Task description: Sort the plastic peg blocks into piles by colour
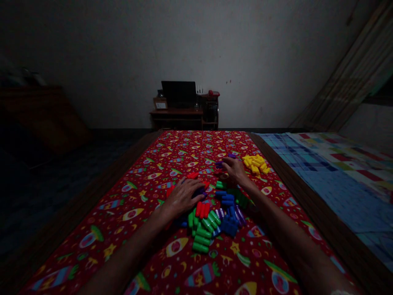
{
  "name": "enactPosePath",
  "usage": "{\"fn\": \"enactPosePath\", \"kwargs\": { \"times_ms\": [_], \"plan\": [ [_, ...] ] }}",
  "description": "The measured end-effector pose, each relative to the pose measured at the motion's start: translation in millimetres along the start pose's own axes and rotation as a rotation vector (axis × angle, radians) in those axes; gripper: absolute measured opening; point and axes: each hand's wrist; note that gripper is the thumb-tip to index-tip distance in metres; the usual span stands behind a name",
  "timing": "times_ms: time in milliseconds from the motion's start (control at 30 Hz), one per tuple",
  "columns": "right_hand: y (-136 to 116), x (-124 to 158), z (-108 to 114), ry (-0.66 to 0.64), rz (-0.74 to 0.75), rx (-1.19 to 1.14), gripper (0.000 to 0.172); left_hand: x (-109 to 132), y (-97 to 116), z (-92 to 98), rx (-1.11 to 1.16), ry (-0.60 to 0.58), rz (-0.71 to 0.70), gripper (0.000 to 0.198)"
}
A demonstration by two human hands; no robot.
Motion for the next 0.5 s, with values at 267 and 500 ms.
{"fn": "enactPosePath", "kwargs": {
  "times_ms": [267, 500],
  "plan": [
    [-19.4, 24.2, -8.6, -0.33, 0.226, 0.055, 0.034, -13.8, 4.3, -11.5, -0.057, 0.177, 0.157, 0.019],
    [-49.8, 39.0, -19.6, -0.481, 0.259, -0.028, 0.015, -16.7, 8.9, -1.6, 0.319, 0.4, 0.324, 0.031]
  ]
}}
Point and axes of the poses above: each hand's wrist, its own x-axis away from the middle knuckle, its own z-axis out of the back of the hand, y = z × x, and after that the axes turned 4 degrees about -z, right-handed
